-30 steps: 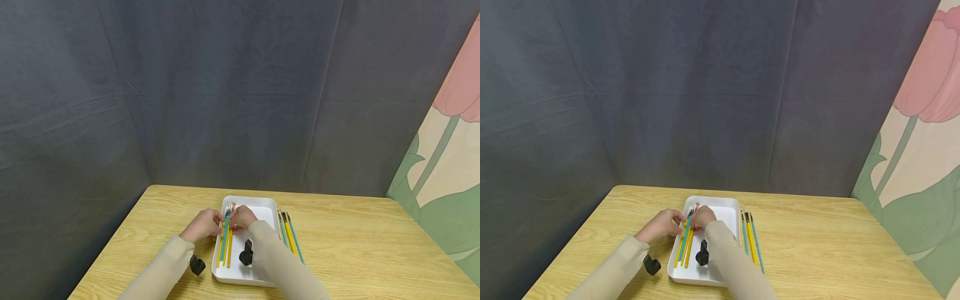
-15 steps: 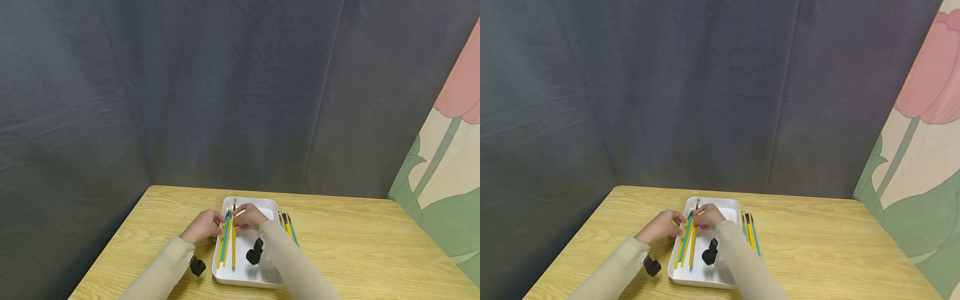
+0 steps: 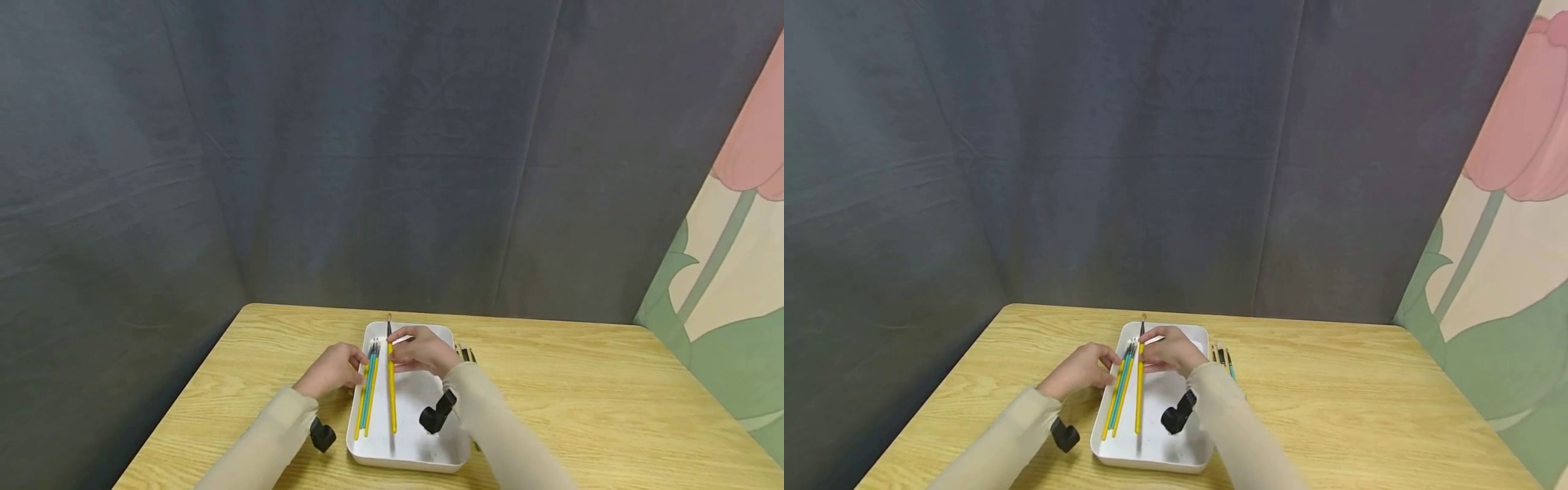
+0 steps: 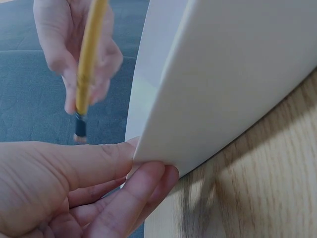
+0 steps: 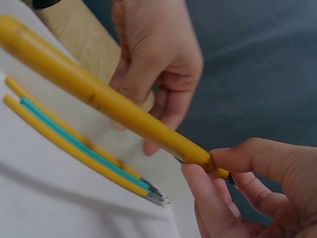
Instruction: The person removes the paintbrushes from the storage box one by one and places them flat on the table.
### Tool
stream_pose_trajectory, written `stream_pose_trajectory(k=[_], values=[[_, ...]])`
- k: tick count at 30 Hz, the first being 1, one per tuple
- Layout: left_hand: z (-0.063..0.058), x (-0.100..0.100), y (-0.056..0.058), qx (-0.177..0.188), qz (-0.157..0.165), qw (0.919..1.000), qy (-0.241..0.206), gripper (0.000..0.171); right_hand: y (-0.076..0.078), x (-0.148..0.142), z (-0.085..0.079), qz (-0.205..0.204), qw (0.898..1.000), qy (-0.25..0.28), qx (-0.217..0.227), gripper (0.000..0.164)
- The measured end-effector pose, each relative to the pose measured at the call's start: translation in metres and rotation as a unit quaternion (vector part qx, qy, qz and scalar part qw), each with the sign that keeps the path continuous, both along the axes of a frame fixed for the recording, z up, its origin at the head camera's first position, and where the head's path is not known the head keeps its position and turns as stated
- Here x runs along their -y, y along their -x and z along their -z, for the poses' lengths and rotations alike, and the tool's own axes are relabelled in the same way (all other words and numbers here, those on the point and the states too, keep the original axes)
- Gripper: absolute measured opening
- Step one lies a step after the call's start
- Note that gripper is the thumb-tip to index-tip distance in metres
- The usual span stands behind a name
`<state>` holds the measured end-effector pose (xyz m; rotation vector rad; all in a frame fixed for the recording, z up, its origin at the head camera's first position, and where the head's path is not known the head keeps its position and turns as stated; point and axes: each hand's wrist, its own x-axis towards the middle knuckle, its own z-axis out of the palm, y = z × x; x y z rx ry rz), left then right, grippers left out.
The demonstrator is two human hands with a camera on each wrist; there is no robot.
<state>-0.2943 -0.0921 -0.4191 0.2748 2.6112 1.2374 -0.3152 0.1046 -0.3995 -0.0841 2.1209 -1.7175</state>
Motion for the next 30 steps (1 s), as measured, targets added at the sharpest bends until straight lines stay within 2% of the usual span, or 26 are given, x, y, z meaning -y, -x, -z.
stream_pose_trajectory(k=[7,14,20,30], values=[[0.0,0.0,-0.001,0.004,-0.004,1.0,-0.008,0.028,-0.007,-0.019,-0.015,0.015,1.0,-0.004,-0.012,0.036],[0.003,0.001,-0.001,-0.008,-0.001,0.9999,-0.011,0.026,-0.016,-0.051,-0.025,-0.018,0.999,0.023,-0.026,0.035],[0.006,0.002,0.001,-0.01,0.004,0.9999,-0.009,0.027,-0.025,-0.082,-0.023,-0.046,0.998,0.03,-0.041,0.04],[0.007,0.003,0.002,-0.007,0.003,0.9998,-0.016,0.027,-0.035,-0.125,-0.017,-0.038,0.999,0.023,-0.03,0.04]])
